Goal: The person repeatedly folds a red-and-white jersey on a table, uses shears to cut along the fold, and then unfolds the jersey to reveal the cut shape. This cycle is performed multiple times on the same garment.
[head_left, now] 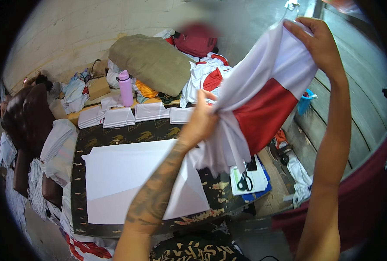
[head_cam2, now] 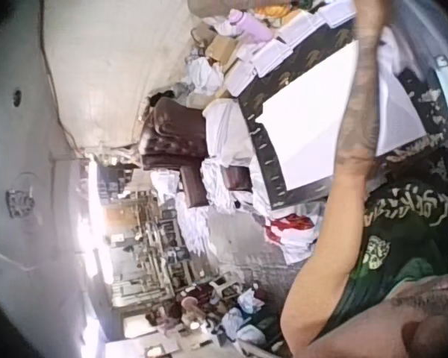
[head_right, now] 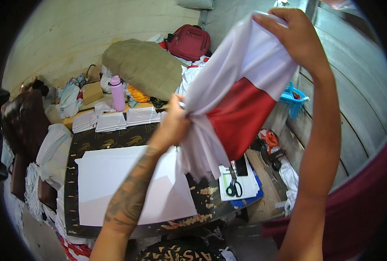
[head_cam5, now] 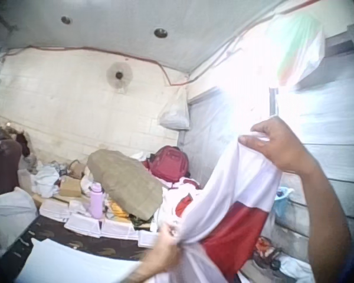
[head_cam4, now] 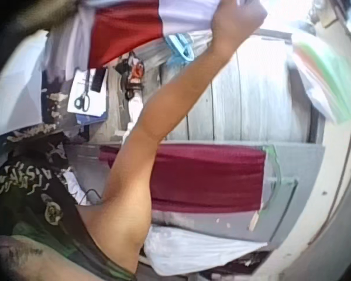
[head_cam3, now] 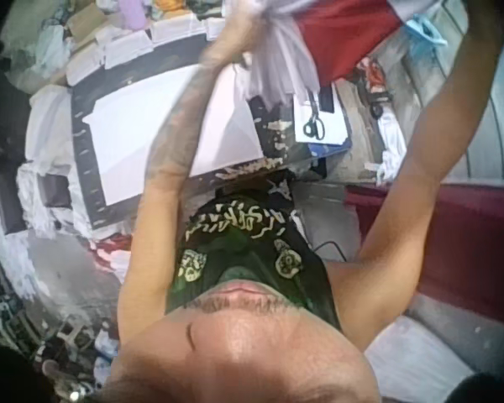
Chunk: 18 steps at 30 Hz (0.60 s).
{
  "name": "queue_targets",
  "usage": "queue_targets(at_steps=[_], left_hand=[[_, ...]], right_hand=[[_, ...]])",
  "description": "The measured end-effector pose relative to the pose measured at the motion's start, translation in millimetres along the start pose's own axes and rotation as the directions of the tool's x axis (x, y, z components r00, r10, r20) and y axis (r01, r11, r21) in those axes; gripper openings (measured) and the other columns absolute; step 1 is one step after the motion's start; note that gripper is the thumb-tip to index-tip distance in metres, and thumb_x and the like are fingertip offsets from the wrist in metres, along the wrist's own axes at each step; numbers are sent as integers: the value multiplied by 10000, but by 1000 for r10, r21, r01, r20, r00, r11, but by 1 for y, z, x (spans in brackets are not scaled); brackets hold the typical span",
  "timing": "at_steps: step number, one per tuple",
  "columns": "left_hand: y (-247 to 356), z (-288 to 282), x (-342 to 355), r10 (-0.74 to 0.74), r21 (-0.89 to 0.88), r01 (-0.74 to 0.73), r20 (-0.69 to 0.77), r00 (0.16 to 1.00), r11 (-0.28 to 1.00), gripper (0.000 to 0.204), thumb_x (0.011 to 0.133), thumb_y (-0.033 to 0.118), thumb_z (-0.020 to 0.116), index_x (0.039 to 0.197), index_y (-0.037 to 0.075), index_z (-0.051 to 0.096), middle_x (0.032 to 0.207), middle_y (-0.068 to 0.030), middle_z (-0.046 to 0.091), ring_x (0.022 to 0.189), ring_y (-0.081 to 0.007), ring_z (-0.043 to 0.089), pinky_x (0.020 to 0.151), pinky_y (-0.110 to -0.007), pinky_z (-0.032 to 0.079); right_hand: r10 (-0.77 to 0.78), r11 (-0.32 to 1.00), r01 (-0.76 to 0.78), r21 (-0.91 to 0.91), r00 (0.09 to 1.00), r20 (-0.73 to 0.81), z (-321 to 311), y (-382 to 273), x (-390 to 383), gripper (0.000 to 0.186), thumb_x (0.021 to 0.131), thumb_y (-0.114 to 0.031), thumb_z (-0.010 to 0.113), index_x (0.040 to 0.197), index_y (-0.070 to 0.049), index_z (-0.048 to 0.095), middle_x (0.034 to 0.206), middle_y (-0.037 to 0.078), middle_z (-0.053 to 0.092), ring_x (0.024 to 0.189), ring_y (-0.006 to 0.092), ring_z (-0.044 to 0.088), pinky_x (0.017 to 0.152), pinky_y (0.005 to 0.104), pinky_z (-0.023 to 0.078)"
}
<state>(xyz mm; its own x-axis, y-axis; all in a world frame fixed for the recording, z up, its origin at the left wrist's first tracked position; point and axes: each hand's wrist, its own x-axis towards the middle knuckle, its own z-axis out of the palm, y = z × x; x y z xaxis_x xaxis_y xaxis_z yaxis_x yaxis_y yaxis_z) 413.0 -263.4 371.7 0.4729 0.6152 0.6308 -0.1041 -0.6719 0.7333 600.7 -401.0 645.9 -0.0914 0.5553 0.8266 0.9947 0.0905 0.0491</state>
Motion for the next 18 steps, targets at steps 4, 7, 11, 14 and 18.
queue_targets(at_steps=[4,7,11,14,18], left_hand=[[30,-121,-25,94,-290,-81,29,995,954,215,1097,181,605,1180,8,701,993,25,697,894,-63,579,832,-279,507],[68,-180,-45,62,-83,-56,75,995,995,403,1108,393,616,1272,42,728,1014,31,704,891,-39,583,794,-228,488],[93,-209,-93,-267,-316,263,31,963,912,416,1133,343,546,1291,-15,687,1040,-42,745,939,-114,667,859,-276,531],[102,-234,-150,-132,192,127,12,991,973,408,1126,324,546,1306,-13,689,1152,-126,755,1077,-206,686,981,-324,517],[149,-253,-208,-593,667,482,-74,802,569,403,1029,293,646,1296,-1,709,1355,-215,691,1312,-340,612,1154,-412,431]], right_hand=[[290,914,-356,193,909,300,-44,-10,-30,421,1064,-434,666,1197,-41,737,1000,17,736,891,78,668,833,261,532],[371,631,-468,619,882,289,-30,-30,-76,471,1091,-433,624,1346,-41,666,1110,18,727,980,82,669,873,257,547],[234,647,-507,570,843,484,-17,-66,-128,611,964,-434,789,1386,-19,641,1139,53,735,1059,162,687,949,309,548],[159,954,-291,64,679,717,-19,-74,-157,636,835,-295,918,1323,30,672,1168,102,744,1125,238,690,1012,384,532],[61,890,-346,296,735,675,21,-77,-209,447,917,-214,846,1251,44,700,1132,101,736,1088,215,682,987,348,524]])
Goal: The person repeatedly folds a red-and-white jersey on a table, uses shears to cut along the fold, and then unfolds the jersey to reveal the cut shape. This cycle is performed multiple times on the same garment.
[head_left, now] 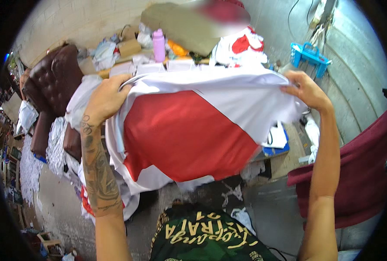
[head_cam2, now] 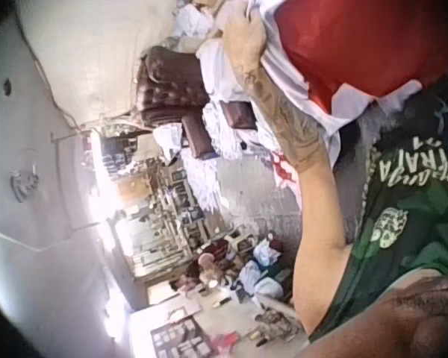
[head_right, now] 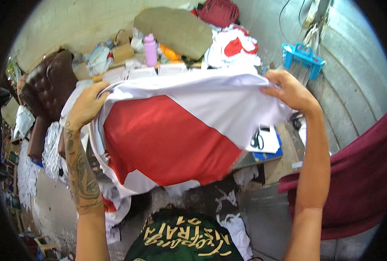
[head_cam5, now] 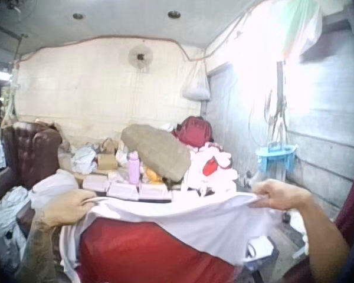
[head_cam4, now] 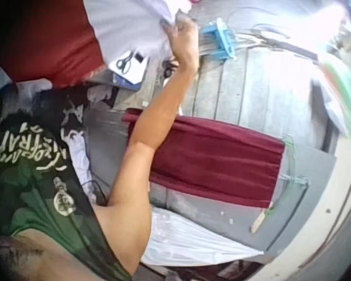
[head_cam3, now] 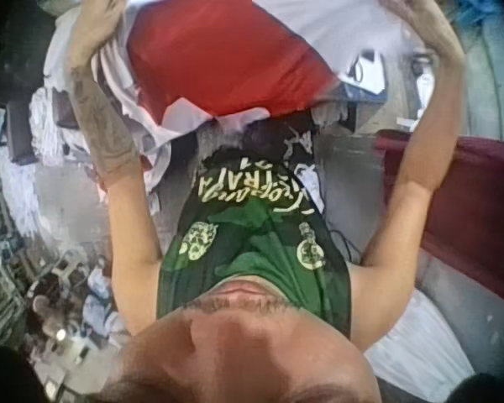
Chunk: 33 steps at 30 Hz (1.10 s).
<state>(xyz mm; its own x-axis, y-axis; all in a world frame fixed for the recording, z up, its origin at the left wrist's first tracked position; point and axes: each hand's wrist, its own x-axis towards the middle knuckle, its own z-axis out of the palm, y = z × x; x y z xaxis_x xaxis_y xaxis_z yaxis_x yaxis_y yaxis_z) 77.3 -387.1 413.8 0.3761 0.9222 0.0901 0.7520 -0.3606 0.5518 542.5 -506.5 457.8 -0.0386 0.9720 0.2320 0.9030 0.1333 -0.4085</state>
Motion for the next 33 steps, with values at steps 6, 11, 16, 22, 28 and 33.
queue_targets(at_steps=[6,11,16,22,28,33], left_hand=[[74,133,-16,594,13,-619,-295,748,785,371,917,223,716,1234,34,741,929,-220,775,860,-408,758,862,-456,610],[-200,-2,-153,-107,-28,114,-606,788,993,527,919,231,764,1379,13,628,1184,-224,704,1086,-391,687,1010,-456,529],[-296,-25,-276,-319,295,572,-598,735,766,715,921,239,811,1524,-7,515,1439,-228,634,1312,-373,617,1158,-455,447],[-19,213,-161,-148,-169,246,449,881,954,744,765,236,897,1402,37,568,1365,-228,597,1182,-371,647,1009,-490,524],[-129,140,-186,-619,-725,167,-418,665,669,500,938,191,813,1372,14,638,1274,-131,702,1135,-251,690,1032,-427,548],[-239,91,-231,-618,-955,-164,-286,732,249,469,994,103,743,1431,24,592,1339,-115,693,1245,-236,654,1105,-421,501]], right_hand=[[-2,511,-37,859,999,44,171,-49,-27,575,868,-237,873,1347,-8,651,1197,130,731,1161,241,674,1035,377,525],[-255,939,39,342,747,614,297,-55,-114,276,865,-144,760,1132,-71,757,1077,218,770,1155,417,682,1014,536,504],[-214,960,124,251,904,370,300,12,-142,263,884,-97,737,1146,-72,736,1045,188,727,1055,420,667,1014,523,479],[-391,673,162,722,906,161,287,-53,-105,395,895,-188,781,1229,-8,669,1152,184,728,1133,396,685,1061,464,510],[-180,937,-133,322,607,774,257,-25,-109,344,854,-120,756,1195,-72,751,1087,217,770,994,407,738,927,465,571],[13,934,-123,336,950,313,203,69,-110,248,811,78,726,1043,-2,755,966,156,744,872,324,713,805,387,560]])
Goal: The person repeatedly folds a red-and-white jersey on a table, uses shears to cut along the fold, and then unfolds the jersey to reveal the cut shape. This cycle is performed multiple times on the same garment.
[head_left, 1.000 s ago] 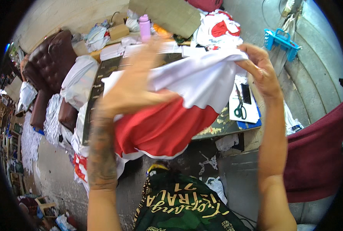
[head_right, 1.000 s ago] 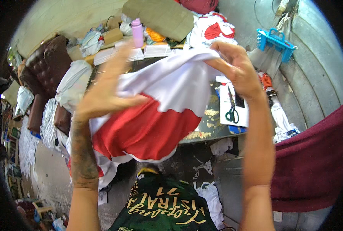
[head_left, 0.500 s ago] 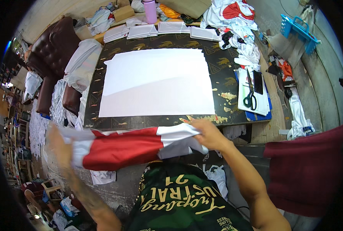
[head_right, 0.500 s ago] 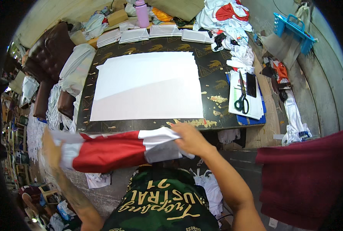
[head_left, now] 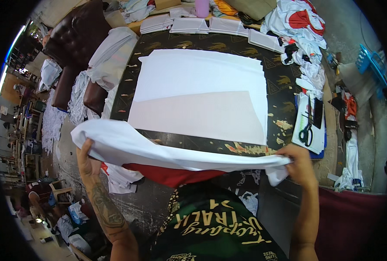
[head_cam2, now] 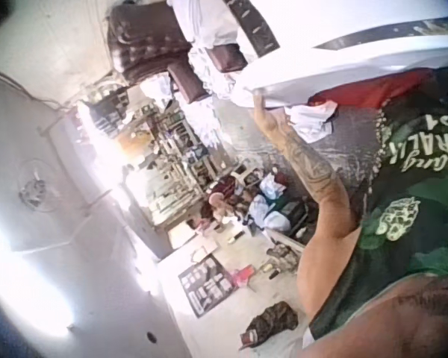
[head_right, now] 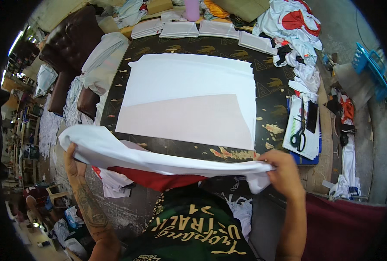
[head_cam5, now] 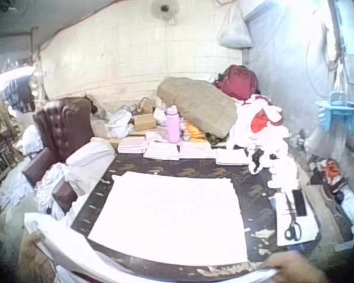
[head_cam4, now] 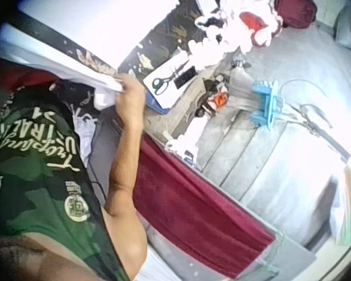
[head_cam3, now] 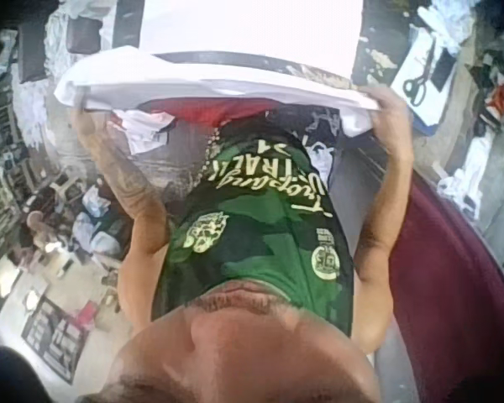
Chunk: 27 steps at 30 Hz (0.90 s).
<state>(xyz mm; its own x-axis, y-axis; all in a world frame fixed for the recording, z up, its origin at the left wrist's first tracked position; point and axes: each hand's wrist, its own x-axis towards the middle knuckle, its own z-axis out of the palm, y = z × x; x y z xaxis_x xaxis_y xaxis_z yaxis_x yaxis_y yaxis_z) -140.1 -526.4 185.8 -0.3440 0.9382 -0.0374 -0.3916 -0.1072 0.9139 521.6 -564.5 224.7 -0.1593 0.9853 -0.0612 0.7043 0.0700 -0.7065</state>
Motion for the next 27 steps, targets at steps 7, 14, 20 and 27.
queue_targets(at_steps=[7,14,20,27], left_hand=[[39,61,85,103,426,-71,-52,993,902,329,1042,184,716,1310,4,653,1202,-126,739,1031,-232,738,915,-390,605],[-26,269,53,-186,583,-385,690,700,715,153,982,72,709,1091,20,802,1032,-116,812,944,-172,750,879,-333,571],[35,127,96,358,747,-255,24,933,614,185,1073,198,633,1085,39,726,966,-50,704,893,-152,648,871,-314,525],[38,23,50,6,770,-139,173,985,623,359,1068,240,651,1371,49,621,1311,-88,642,1200,-138,560,1076,-302,416]], right_hand=[[101,978,-3,206,880,-464,-58,-2,68,163,989,-104,677,1130,-25,697,1167,68,713,1008,176,652,914,304,495],[-209,823,85,562,965,160,147,-117,186,765,797,-335,925,1413,-11,608,1364,198,691,1283,343,656,1077,491,504],[36,998,-65,20,753,657,142,-45,108,319,878,-114,768,1192,-70,737,1035,231,765,989,431,738,902,476,578],[224,953,-219,212,975,2,-2,32,49,360,749,198,555,1018,47,740,966,123,749,889,223,725,831,332,565]])
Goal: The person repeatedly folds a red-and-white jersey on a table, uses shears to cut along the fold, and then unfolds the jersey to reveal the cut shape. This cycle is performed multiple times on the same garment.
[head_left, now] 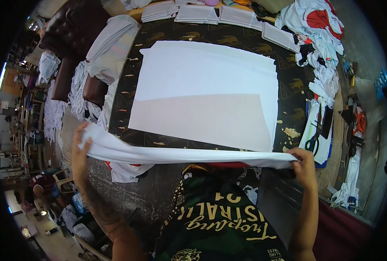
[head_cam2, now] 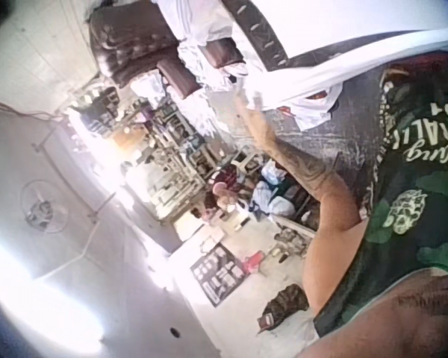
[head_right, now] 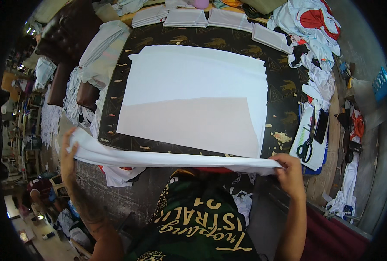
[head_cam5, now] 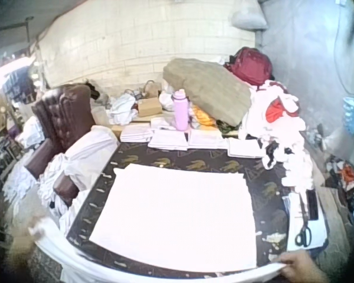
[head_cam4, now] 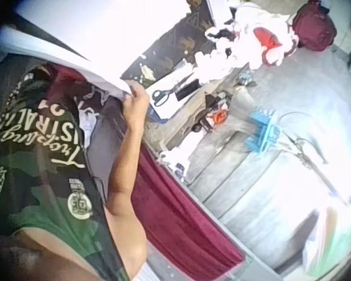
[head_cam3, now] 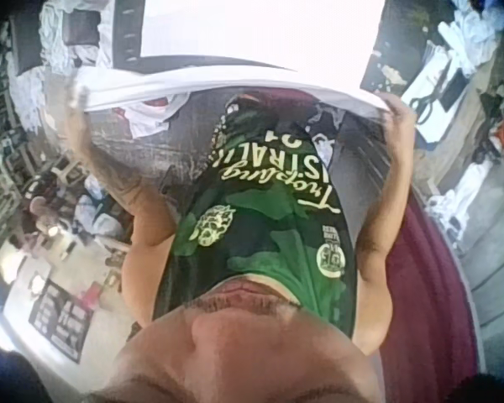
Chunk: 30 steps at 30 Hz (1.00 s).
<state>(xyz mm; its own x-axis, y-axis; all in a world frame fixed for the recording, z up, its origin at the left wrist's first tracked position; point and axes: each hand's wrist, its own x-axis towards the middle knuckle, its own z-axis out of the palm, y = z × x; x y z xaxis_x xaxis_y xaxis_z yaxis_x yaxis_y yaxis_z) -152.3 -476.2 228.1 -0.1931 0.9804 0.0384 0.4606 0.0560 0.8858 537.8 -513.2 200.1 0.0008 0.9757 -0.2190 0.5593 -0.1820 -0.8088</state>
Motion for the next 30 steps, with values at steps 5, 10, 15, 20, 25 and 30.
queue_targets(at_steps=[5,10,15,20,25,30], left_hand=[[-25,13,12,-318,84,320,-28,948,944,390,1038,159,696,1325,-101,656,1312,-172,685,1209,-197,626,1050,-325,472],[-15,65,141,215,157,-147,-668,713,977,495,1037,273,723,1298,-141,651,1345,-247,689,1252,-307,644,1078,-415,478],[-23,114,297,399,606,-55,-451,799,794,452,1072,431,610,1363,92,682,1214,-251,740,1166,-436,686,1005,-508,518],[-62,183,359,311,746,-70,-189,931,662,387,1091,410,549,1384,178,650,1174,-236,748,1119,-454,692,946,-563,529],[-101,217,422,257,759,-154,-18,966,632,332,1077,377,564,1354,210,637,1130,-197,750,1107,-459,688,946,-570,535],[-92,239,415,342,808,-332,174,923,486,397,951,322,759,1311,196,648,1269,-96,672,1198,-370,648,1030,-572,483]], right_hand=[[-286,951,298,86,949,-131,-27,-15,-4,157,933,-28,620,1060,43,679,1056,101,677,1002,210,654,912,325,505],[-294,951,296,-90,773,-563,-59,-66,66,359,1121,-329,573,1109,24,640,1019,81,627,985,134,595,869,251,461],[-497,866,254,-430,512,-700,-41,-57,227,367,1143,-289,529,1154,58,649,999,150,694,945,249,641,903,356,509],[-302,884,-63,-463,679,-669,2,11,336,502,1127,-425,517,1333,13,650,1196,315,714,1102,520,656,997,503,513],[-147,874,-199,-444,762,-631,21,52,374,458,1111,-447,525,1284,-45,658,1135,307,722,1112,541,653,923,573,501],[7,855,-275,-440,854,-520,35,74,390,337,1034,-318,675,1277,-84,658,1128,224,719,1025,454,681,902,519,528]])
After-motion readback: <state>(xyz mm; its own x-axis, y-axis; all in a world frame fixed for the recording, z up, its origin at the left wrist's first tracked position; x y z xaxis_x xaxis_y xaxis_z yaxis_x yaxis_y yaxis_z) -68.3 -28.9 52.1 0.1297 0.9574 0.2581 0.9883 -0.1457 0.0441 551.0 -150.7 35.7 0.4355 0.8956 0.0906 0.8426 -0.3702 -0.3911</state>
